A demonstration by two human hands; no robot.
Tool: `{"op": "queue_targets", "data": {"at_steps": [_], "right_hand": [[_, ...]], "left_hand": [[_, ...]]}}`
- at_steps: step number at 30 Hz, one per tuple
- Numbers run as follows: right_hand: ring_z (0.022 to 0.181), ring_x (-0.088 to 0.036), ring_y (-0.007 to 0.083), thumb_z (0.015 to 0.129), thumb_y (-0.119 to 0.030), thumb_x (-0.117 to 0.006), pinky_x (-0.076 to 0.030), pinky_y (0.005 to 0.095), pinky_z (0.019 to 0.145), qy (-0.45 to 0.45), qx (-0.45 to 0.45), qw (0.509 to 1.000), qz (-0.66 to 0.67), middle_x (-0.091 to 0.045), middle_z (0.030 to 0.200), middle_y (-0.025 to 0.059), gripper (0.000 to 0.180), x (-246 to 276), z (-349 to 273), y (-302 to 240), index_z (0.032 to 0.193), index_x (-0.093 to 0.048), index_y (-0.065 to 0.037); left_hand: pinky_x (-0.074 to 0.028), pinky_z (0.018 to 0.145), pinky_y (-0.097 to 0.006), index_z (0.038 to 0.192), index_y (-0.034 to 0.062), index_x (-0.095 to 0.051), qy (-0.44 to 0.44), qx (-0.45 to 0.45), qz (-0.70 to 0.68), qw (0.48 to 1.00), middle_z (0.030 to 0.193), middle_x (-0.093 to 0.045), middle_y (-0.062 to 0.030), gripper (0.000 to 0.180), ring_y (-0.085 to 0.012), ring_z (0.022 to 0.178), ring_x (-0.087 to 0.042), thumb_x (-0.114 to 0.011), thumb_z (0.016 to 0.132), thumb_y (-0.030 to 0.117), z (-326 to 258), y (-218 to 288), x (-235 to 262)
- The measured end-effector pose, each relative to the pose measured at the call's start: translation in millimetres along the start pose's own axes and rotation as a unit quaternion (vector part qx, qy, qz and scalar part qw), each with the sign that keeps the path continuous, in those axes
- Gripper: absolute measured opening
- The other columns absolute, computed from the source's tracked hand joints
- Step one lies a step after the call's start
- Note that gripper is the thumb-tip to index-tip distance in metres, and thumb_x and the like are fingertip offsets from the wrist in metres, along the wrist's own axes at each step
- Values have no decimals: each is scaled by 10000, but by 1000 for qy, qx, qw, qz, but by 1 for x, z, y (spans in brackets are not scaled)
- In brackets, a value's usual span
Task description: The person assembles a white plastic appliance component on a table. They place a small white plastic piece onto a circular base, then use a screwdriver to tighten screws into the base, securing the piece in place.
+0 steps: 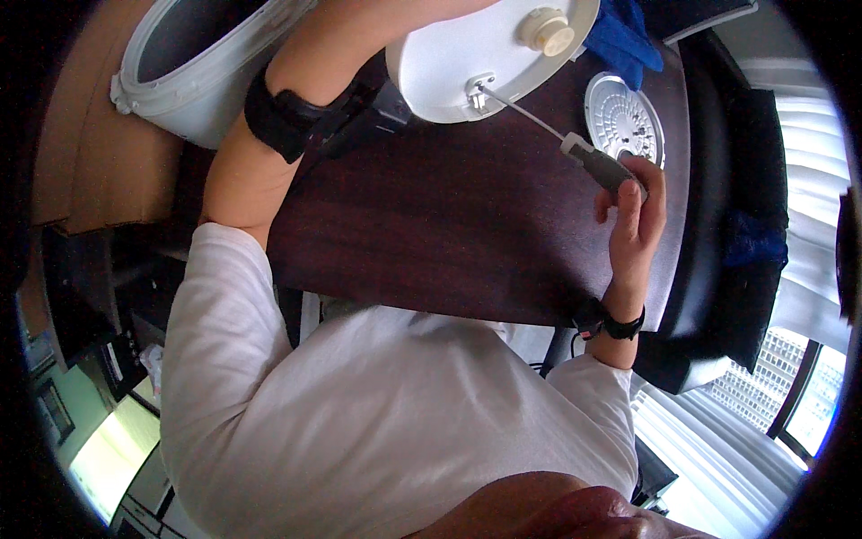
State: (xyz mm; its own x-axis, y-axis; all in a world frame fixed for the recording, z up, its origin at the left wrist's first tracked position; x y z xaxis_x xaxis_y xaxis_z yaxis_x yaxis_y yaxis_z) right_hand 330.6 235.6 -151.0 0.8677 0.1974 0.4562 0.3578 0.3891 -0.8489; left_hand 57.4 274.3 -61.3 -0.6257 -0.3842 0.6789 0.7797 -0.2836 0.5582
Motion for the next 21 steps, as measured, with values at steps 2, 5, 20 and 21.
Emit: {"op": "queue_targets", "data": {"at_steps": [2,5,20,21], "right_hand": [[487,-462,82,949,-227,-430,-369,209,446,21,-57,997,44,-510,688,43,258,-3,2,-1,1024,-526,0],[417,-446,85,962,-292,-401,-345,214,380,51,-127,986,95,-506,603,37,340,-5,6,5,1011,-560,5],[427,-503,107,964,-264,-407,-358,224,360,114,-69,986,99,-533,609,61,299,-2,36,-19,1004,-536,3],[434,-513,112,965,-262,-407,-369,225,366,118,-64,987,88,-542,616,66,297,-2,36,-20,1002,-534,5]], "left_hand": [[-461,744,-412,955,-44,-499,1,-8,-1,1000,912,-587,-254,164,-381,877,-584,-440,846,62,-1,2,1],[-461,745,-412,961,-43,-501,1,-10,-2,1000,911,-588,-254,167,-381,876,-585,-439,846,61,-2,3,2],[-472,698,-409,974,-41,-501,-35,-8,-25,999,853,-601,-235,162,-344,807,-611,-437,860,55,-10,19,4],[-472,697,-413,973,-41,-501,-21,-18,-13,1000,855,-602,-237,161,-345,808,-612,-439,859,55,-9,16,2]]}}
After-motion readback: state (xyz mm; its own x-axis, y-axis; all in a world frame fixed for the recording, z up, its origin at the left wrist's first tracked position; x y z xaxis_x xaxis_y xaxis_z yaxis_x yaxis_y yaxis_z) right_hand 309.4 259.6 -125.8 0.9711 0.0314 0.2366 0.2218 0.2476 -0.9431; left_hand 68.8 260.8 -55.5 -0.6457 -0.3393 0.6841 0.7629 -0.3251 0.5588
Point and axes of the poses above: each hand's wrist, its own z-axis towards the middle knuckle, its own x-axis out of the back of the hand, y = z × x, the point moved 5 cm from there along z, towards the middle knuckle
